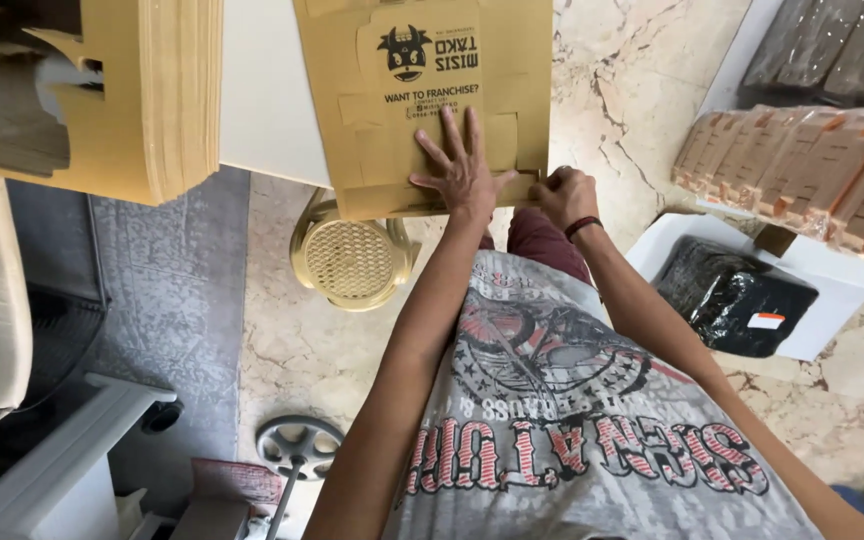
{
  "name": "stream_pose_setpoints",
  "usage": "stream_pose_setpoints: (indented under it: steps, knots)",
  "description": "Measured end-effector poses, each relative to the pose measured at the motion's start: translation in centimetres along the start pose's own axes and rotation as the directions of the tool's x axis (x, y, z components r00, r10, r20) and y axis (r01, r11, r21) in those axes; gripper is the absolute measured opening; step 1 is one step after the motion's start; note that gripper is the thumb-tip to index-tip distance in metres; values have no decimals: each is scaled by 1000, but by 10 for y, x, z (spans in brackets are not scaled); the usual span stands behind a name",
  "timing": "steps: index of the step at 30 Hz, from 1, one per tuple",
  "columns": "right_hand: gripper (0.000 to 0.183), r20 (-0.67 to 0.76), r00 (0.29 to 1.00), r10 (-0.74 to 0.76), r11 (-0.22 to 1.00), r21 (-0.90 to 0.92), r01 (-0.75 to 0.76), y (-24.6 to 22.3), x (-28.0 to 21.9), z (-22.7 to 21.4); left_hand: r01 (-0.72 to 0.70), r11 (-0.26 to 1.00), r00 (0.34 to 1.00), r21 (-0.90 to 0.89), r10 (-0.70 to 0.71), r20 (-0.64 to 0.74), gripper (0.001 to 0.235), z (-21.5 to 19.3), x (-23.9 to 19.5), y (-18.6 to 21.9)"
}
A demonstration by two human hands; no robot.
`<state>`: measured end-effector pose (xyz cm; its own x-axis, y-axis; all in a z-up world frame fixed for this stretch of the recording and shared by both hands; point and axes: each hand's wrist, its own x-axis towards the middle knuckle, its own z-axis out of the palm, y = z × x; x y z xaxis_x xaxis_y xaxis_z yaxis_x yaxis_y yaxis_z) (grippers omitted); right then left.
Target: The person is preparing cardboard box inserts by punching them out from a pre-cut sheet and folding them along the creases.
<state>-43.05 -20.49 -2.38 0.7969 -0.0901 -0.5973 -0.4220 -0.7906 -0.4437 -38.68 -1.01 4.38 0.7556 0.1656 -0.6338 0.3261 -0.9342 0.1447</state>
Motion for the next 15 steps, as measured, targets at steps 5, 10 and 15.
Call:
stream_pose_setpoints:
  steps: [5, 10, 15]
  knots:
    - [16, 371, 927, 56, 823, 509, -254, -86, -40, -85, 20, 1000, 999, 23, -19, -45, 144, 21, 8, 0]
    - [15, 555, 819, 145, 743, 486, -461, -77, -26, -86, -22, 1000, 995, -22, 24, 100, 118, -28, 6, -18]
    - [33, 599, 794, 103, 811, 412, -415, -54, -23, -70, 44, 996, 995, -81, -36, 88, 137, -46, 19, -56]
